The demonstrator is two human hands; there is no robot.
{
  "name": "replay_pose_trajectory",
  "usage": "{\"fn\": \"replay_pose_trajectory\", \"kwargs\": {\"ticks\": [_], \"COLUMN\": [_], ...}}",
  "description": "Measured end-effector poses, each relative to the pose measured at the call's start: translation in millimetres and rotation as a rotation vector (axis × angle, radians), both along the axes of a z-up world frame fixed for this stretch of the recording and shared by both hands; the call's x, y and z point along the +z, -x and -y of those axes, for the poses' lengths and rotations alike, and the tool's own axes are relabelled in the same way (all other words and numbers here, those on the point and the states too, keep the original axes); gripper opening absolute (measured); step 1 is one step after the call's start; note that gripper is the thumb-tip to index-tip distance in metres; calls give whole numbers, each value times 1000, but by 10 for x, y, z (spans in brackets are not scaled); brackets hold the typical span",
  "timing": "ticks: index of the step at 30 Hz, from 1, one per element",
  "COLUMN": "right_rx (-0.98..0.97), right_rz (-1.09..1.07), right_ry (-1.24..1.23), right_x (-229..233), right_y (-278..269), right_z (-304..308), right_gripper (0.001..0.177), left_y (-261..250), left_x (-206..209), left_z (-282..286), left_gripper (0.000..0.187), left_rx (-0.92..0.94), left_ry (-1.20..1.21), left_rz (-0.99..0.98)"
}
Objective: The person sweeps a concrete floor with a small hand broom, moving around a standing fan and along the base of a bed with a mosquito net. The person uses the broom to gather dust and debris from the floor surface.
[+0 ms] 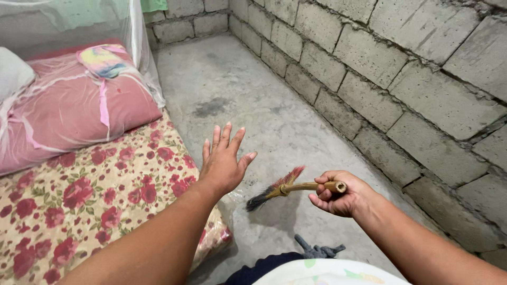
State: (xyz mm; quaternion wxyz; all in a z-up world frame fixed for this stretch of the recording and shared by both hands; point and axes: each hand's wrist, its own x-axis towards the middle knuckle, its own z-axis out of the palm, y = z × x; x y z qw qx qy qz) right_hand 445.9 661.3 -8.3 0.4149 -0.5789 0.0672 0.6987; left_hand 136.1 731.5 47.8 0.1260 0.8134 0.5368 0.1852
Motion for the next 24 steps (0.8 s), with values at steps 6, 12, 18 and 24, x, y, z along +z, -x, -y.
{"fn": "replay_pose_trajectory", "kwargs": {"ticks": [6,12,18,24], "right_rx": [-6,-4,21,48], "right_rz": [-7,-2,8,-1], "right_ry": [-11,-34,-61,-64], "right_x": [10,41,45,80], "right_y": [78,37,-174,-554], "right_z": [-298,-693,-1180,-1748], "right_gripper": [6,5,7,5], "left_y": [62,13,-157,-508], "left_x": [14,23,13,9], "left_z": [-276,-535,-871,-1289], "left_gripper": [72,72,73,74], "left_rx": [-29,-20,32,82], "left_ry": [3,0,-14,-36], "left_rz": [-8,-4,-3,10]}}
